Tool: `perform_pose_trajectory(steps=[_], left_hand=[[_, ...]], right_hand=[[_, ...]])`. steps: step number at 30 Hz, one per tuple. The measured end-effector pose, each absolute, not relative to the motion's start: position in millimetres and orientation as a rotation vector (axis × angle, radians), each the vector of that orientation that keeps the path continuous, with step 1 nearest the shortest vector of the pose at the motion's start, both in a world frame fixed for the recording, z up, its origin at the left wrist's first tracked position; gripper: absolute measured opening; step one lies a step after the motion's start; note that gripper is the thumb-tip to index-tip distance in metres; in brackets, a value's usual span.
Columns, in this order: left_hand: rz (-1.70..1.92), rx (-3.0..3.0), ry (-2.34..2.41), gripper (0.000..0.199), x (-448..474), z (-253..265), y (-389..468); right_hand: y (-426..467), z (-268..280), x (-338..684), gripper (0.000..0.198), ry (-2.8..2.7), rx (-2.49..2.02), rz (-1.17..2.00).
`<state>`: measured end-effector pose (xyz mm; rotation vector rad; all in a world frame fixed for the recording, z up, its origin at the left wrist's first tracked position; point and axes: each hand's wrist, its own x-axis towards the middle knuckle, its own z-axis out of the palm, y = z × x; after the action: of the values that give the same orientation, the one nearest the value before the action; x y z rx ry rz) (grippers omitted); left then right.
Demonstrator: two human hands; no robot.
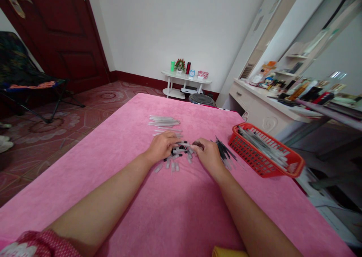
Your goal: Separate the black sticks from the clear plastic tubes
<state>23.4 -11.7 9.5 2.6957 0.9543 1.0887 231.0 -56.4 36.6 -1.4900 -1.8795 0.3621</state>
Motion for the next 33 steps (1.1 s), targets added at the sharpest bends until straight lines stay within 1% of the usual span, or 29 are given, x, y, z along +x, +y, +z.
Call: perform_pose_trajectory(steps=[2,4,12,16,24,26,28,30,32,33], left_hand=[[1.072,2.681,0.953,0.029,24,10,-13],[1.063,2.652,0.977,0.027,24,11,-14],[1.125,2.587,0.998,0.023,24,8,-10],[1.23,2.578,0.961,0.022,25,9,-11],[1.383,2.602,0.966,0.028,26,13,-18],[1.383,2.598,0.994,0.029,26,13,-20],[1.38,2.594,1.034,0.028,27,13,-22],[1.372,2.584,1.065,0.027,28,13,-24],[1.363,2.574,1.094,0.026,28,13,-27],[1.356,2.569,1.109,0.026,28,13,-28]], right_hand=[[-55,36,232,0.009,-1.829,-1.467,0.396],[-55,35,232,0.009,-1.798,-1.437,0.427],[-58,36,228,0.018,-1.763,-1.359,0.412],[-60,41,226,0.012,-1.703,-1.375,0.437],[-65,58,212,0.013,-1.819,-1.676,0.19],[-66,58,207,0.018,-1.825,-1.762,0.101],[-66,55,202,0.028,-1.804,-1.82,0.014],[-66,49,198,0.037,-1.755,-1.828,-0.004],[-66,41,196,0.039,-1.703,-1.77,0.036],[-66,38,195,0.036,-1.686,-1.715,0.063]])
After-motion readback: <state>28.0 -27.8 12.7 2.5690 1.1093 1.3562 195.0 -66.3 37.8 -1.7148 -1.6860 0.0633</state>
